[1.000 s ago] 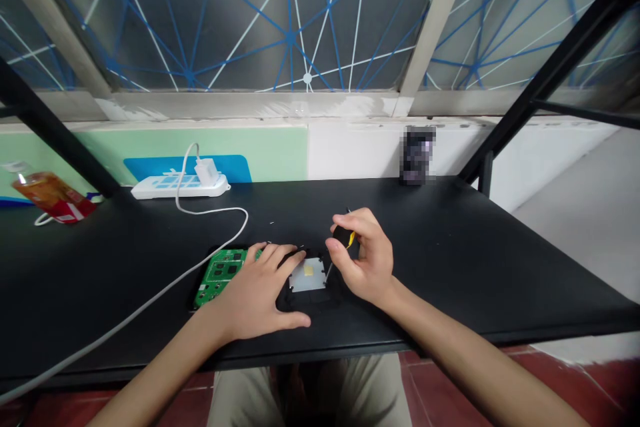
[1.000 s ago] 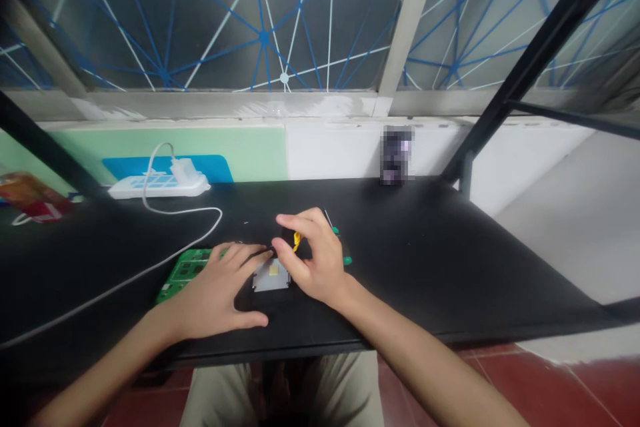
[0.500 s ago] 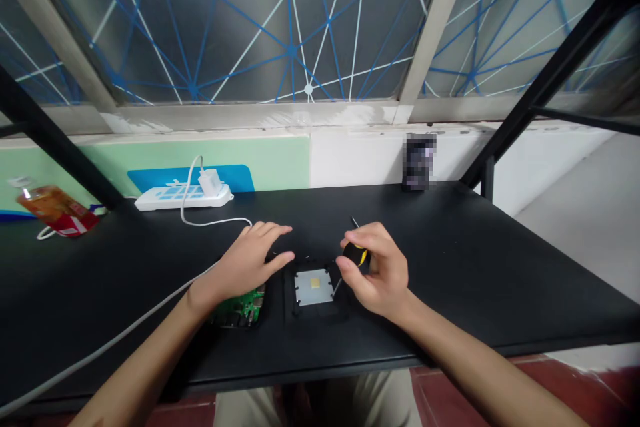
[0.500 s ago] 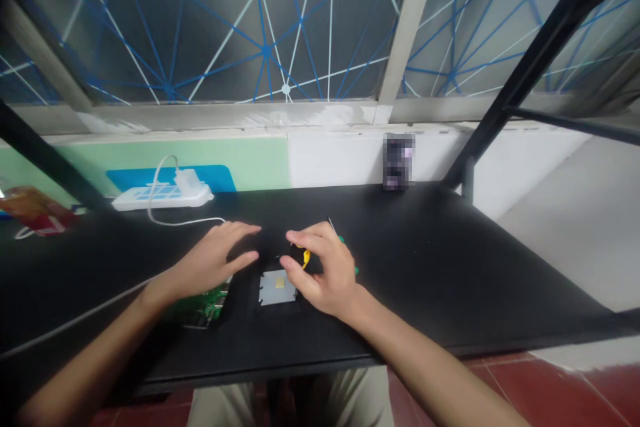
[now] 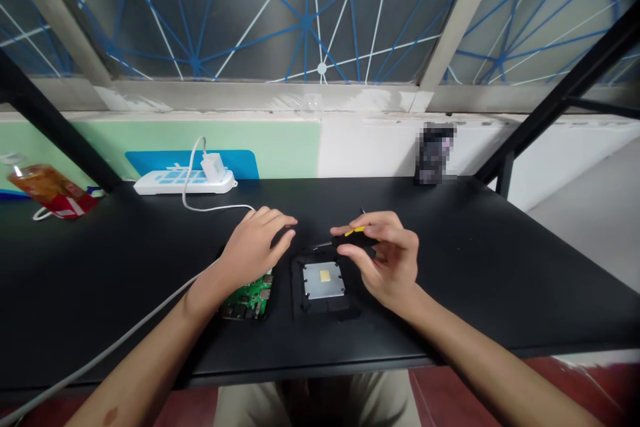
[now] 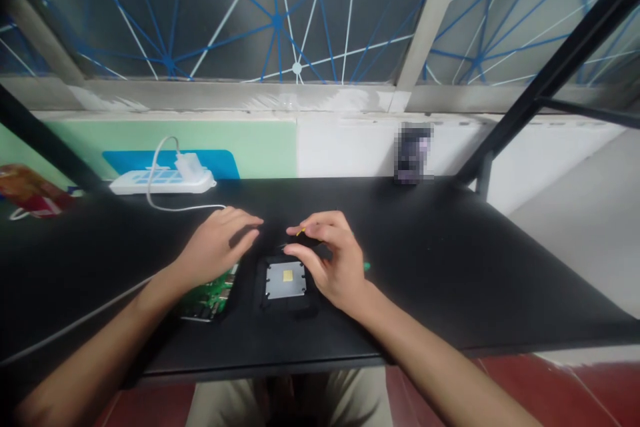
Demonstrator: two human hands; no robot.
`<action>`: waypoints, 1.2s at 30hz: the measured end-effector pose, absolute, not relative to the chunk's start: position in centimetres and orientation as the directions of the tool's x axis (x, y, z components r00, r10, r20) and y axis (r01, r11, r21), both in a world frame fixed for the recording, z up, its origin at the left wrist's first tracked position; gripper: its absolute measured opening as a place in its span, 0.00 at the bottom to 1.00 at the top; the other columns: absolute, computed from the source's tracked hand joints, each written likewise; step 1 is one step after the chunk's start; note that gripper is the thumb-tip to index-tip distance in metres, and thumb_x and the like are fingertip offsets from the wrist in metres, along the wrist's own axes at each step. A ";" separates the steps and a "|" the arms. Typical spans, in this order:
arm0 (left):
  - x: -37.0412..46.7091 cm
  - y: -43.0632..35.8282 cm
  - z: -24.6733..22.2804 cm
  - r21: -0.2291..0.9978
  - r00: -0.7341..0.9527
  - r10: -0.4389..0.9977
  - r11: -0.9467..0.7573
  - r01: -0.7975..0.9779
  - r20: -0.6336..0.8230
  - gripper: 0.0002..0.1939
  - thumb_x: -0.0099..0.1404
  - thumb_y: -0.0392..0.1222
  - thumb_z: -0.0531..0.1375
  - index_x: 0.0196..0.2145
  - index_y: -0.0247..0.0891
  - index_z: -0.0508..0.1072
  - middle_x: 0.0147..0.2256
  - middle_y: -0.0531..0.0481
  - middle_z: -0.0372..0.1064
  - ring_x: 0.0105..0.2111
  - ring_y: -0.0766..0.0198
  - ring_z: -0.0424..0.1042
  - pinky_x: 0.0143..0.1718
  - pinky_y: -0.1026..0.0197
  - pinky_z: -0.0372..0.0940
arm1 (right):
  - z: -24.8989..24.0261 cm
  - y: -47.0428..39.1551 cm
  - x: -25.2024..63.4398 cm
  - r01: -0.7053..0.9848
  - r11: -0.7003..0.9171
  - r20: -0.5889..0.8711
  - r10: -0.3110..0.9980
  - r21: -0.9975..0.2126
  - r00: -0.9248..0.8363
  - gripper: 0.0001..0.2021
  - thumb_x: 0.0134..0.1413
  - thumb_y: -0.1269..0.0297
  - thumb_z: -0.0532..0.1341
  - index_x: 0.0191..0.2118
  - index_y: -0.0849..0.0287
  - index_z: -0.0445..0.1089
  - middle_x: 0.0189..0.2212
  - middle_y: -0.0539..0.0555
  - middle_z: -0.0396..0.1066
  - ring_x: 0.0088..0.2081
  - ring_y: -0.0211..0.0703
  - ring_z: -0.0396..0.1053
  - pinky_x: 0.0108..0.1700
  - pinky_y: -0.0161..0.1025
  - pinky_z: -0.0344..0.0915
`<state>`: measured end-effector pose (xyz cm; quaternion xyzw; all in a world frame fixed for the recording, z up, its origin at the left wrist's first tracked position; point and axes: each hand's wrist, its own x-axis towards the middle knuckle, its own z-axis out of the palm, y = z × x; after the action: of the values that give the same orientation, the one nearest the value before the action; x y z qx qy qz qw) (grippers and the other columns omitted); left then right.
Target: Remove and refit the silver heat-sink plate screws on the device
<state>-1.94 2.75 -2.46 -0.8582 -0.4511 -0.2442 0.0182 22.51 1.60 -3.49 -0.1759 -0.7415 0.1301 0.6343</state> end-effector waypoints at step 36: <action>-2.8 2.7 -2.2 0.072 0.494 0.707 -0.605 0.793 0.506 0.12 0.75 0.43 0.55 0.49 0.37 0.73 0.44 0.47 0.77 0.43 0.53 0.72 0.44 0.52 0.60 | -4.7 2.3 22.0 0.100 0.832 0.821 0.555 -0.546 -0.135 0.25 0.54 0.78 0.68 0.50 0.46 0.61 0.44 0.49 0.66 0.42 0.41 0.79 0.47 0.48 0.83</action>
<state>-2.79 2.70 -2.16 -0.8600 -0.4361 -0.2508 0.0851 22.02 2.26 -4.65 -0.2239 -0.7304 0.1839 0.6185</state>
